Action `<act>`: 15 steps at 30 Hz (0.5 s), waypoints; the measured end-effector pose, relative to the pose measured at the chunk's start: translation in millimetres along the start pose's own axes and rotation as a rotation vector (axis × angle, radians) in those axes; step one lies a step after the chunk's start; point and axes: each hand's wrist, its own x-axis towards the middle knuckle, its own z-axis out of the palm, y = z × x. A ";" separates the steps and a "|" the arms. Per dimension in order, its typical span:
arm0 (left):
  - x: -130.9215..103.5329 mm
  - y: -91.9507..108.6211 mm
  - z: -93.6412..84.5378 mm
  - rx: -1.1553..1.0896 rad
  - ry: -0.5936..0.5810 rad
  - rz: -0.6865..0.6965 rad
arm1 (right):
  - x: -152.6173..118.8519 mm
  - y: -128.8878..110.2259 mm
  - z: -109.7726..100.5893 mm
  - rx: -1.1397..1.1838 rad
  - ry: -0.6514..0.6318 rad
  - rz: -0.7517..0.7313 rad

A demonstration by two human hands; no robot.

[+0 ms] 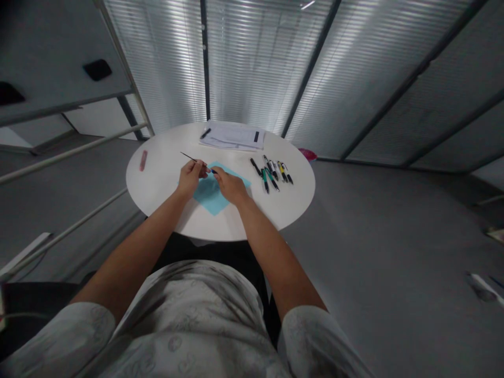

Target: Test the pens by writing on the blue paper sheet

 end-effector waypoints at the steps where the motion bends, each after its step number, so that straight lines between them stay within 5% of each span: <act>1: -0.1 0.7 0.0 -0.004 -0.001 -0.011 | -0.1 -0.4 -0.6 0.001 0.002 -0.008; 15: -4.8 2.5 0.1 0.151 -0.122 0.034 | -0.7 2.8 3.6 0.037 0.037 0.024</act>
